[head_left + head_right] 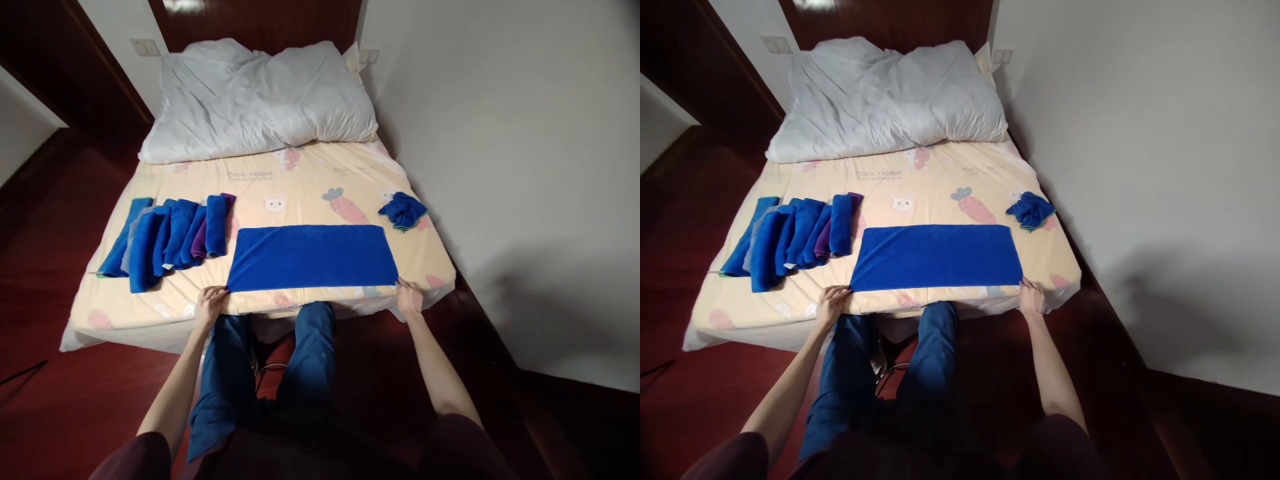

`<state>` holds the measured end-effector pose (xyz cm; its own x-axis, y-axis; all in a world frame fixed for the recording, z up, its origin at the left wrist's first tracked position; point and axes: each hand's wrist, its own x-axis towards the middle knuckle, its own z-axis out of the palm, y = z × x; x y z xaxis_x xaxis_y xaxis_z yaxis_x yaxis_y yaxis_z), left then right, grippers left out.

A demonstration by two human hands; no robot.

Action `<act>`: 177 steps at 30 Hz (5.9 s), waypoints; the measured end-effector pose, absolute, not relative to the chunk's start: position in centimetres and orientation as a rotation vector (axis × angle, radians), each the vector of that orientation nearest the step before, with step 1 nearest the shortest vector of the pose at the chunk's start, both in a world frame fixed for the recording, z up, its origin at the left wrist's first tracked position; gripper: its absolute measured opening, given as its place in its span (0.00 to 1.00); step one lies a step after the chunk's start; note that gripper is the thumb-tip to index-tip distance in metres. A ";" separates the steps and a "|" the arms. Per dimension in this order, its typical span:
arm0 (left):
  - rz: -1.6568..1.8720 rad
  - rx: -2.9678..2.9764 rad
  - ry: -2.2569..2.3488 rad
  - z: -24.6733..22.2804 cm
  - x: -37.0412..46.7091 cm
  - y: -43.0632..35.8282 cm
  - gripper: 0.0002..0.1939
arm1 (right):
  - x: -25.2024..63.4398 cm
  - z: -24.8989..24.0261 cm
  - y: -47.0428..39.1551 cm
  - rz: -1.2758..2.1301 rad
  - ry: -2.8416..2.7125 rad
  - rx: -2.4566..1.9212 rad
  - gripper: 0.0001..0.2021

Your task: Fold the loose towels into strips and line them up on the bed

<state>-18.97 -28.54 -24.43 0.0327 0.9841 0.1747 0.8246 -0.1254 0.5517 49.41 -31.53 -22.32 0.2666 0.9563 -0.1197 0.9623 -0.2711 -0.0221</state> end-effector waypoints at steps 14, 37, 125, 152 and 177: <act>0.709 2.310 1.765 -16.9 -3.7 -18.5 0.33 | 29.4 -15.7 -18.6 -0.266 2.581 2.539 0.31; 0.520 2.124 1.998 -26.2 -4.4 -18.3 0.37 | 39.1 -24.8 -19.5 -0.563 2.336 2.394 0.31; 0.208 1.281 2.143 -22.1 -13.0 -43.9 0.41 | 21.0 -24.2 -44.3 -1.301 1.857 3.216 0.20; -0.479 2.084 1.927 -12.3 -7.3 -28.4 0.23 | 18.4 -24.4 -26.5 -2.955 -0.230 3.326 0.10; -0.276 1.995 1.536 -19.7 18.2 4.7 0.17 | 18.1 -24.4 -28.5 -3.435 -0.931 2.707 0.17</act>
